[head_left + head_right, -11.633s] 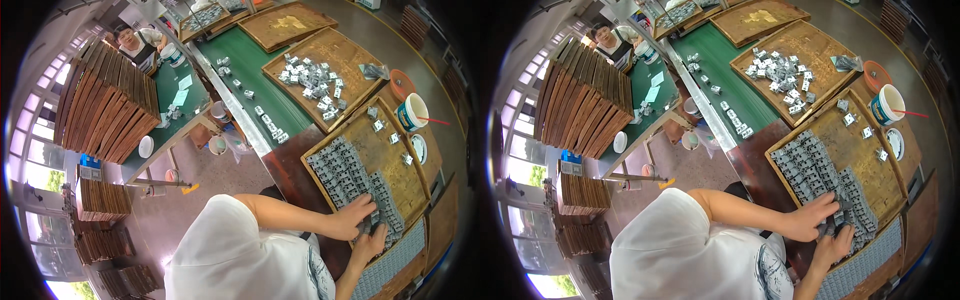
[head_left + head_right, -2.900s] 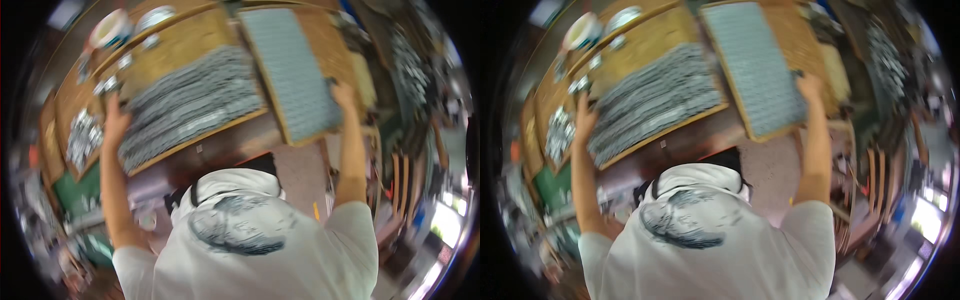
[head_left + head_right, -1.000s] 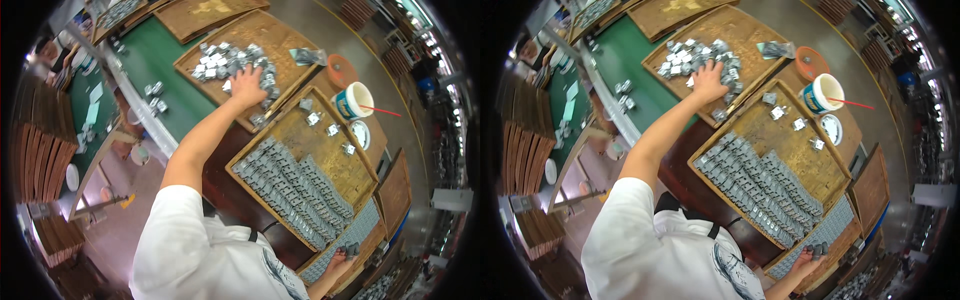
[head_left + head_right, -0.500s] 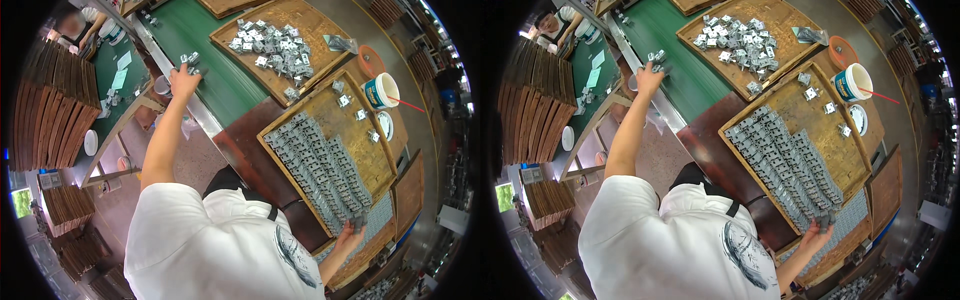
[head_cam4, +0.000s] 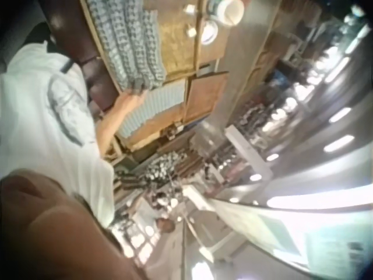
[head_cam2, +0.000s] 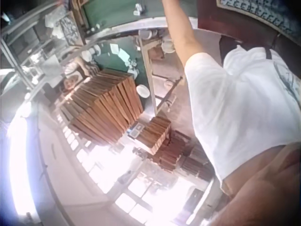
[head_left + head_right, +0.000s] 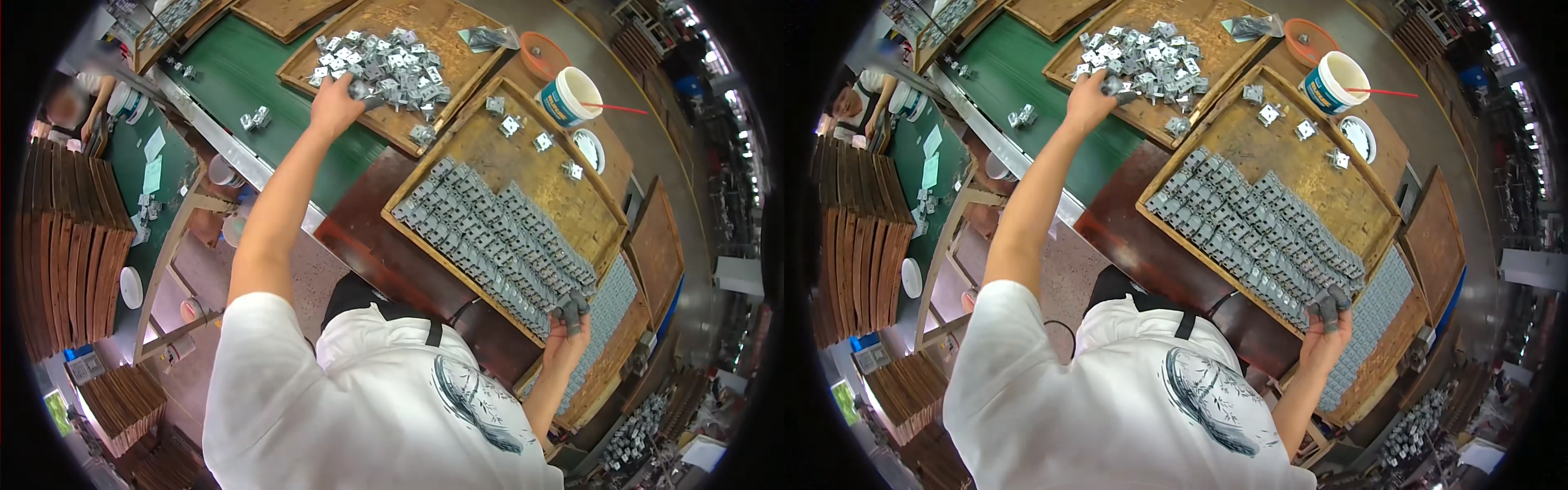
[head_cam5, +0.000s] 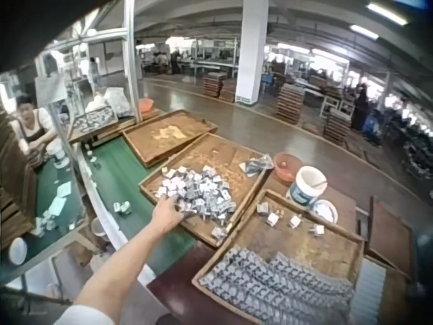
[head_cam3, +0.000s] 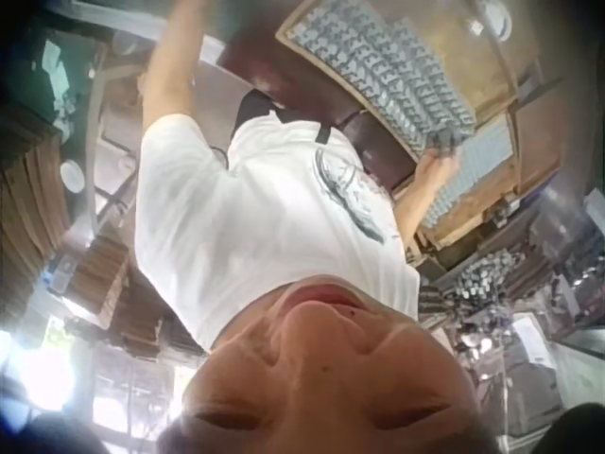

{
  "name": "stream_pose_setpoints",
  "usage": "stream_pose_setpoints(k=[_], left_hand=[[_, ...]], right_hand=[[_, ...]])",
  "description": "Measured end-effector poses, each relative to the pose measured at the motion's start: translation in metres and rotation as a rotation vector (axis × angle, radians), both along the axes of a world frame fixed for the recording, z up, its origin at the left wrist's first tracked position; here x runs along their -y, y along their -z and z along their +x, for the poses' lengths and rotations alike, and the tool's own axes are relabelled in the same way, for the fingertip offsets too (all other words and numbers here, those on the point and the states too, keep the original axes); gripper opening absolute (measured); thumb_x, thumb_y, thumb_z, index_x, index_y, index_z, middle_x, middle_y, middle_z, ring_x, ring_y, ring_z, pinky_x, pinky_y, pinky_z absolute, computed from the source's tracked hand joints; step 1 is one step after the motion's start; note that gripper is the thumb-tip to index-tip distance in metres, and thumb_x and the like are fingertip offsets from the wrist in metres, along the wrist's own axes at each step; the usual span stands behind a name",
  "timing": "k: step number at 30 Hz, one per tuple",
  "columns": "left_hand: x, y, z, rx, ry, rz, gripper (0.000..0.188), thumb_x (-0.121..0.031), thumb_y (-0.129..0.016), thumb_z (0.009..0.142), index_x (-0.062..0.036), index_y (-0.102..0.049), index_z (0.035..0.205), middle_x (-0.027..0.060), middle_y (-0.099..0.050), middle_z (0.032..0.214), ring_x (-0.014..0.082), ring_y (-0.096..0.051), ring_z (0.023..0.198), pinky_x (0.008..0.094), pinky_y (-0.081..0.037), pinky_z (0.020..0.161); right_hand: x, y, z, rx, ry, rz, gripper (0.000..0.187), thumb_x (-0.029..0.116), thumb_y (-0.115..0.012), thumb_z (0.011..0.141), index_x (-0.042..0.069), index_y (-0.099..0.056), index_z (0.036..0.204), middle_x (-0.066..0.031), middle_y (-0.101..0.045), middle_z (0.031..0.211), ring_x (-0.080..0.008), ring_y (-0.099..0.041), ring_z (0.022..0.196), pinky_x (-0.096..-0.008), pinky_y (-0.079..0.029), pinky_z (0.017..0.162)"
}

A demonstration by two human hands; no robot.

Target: Picking small mechanical components from a bulk pile and organizing them into a grid-based assembly tray.

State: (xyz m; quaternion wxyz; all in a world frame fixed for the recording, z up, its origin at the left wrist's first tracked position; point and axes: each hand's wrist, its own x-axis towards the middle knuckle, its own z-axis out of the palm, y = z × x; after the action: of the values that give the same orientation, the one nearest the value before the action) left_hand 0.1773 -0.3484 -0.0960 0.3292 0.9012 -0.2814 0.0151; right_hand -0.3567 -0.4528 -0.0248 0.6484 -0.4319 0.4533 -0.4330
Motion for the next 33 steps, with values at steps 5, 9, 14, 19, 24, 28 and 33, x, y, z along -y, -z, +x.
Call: stream_pose_setpoints(k=[5,9,14,19,24,28,33], left_hand=[[0.012,0.009,0.007,-0.069,0.011,0.081,0.041,-0.021,-0.066,0.074,-0.0136,-0.065,0.115,0.0195,-0.058,0.107,0.0385,-0.058,0.102,0.0433,-0.048,0.087],[-0.005,0.042,0.011,-0.084,-0.017,-0.098,0.039,-0.018,-0.063,0.074,-0.0130,-0.064,0.113,0.0205,-0.063,0.098,0.0396,-0.059,0.098,0.0432,-0.048,0.086],[0.013,0.030,0.005,-0.226,-0.161,-0.056,0.037,-0.023,-0.064,0.076,-0.0097,-0.062,0.111,0.0185,-0.064,0.101,0.0386,-0.059,0.100,0.0452,-0.048,0.085],[0.016,0.034,0.002,0.091,-0.269,-0.093,0.030,-0.023,-0.068,0.077,-0.0094,-0.063,0.103,0.0119,-0.062,0.098,0.0340,-0.061,0.092,0.0431,-0.049,0.078],[0.006,-0.004,-0.023,0.127,-0.065,-0.321,0.019,-0.002,-0.069,0.078,-0.0034,-0.059,0.094,0.0071,-0.060,0.089,0.0184,-0.059,0.076,0.0275,-0.048,0.071],[0.006,-0.038,-0.068,-0.213,0.096,-0.735,0.037,0.012,-0.054,0.080,-0.0031,-0.049,0.114,0.0061,-0.060,0.100,0.0170,-0.061,0.088,0.0262,-0.051,0.074],[0.012,-0.061,-0.134,-0.684,0.235,-1.068,0.027,0.005,-0.062,0.087,-0.0007,-0.053,0.112,0.0069,-0.061,0.102,0.0171,-0.064,0.094,0.0328,-0.055,0.080]], right_hand=[[-0.011,0.007,-0.017,-0.036,0.014,-0.099,0.026,0.001,-0.063,0.090,-0.002,-0.060,0.115,-0.0080,-0.064,0.103,-0.0155,-0.062,0.085,-0.0282,-0.053,0.069],[-0.013,0.016,-0.023,0.014,0.003,-0.040,0.025,0.001,-0.062,0.090,-0.001,-0.060,0.115,-0.0080,-0.064,0.103,-0.0151,-0.062,0.086,-0.0275,-0.052,0.069],[-0.012,0.012,0.009,-0.009,-0.082,-0.027,0.026,0.001,-0.062,0.090,-0.002,-0.060,0.116,-0.0076,-0.064,0.103,-0.0151,-0.061,0.084,-0.0286,-0.052,0.068],[-0.022,0.008,0.012,-0.051,-0.076,-0.096,0.024,0.001,-0.062,0.089,-0.003,-0.061,0.114,-0.0072,-0.064,0.103,-0.0148,-0.061,0.082,-0.0292,-0.052,0.068],[-0.024,0.010,0.001,-0.025,-0.002,-0.029,0.025,0.001,-0.063,0.089,-0.003,-0.061,0.114,-0.0064,-0.064,0.101,-0.0138,-0.060,0.084,-0.0282,-0.051,0.070],[-0.032,0.006,0.007,-0.027,-0.009,-0.033,0.024,0.000,-0.062,0.089,-0.003,-0.061,0.113,-0.0063,-0.063,0.100,-0.0136,-0.060,0.084,-0.0274,-0.050,0.071],[-0.037,-0.006,0.032,-0.090,-0.126,-0.076,0.026,-0.001,-0.061,0.089,-0.003,-0.061,0.114,-0.0072,-0.063,0.101,-0.0141,-0.060,0.087,-0.0282,-0.051,0.071]])
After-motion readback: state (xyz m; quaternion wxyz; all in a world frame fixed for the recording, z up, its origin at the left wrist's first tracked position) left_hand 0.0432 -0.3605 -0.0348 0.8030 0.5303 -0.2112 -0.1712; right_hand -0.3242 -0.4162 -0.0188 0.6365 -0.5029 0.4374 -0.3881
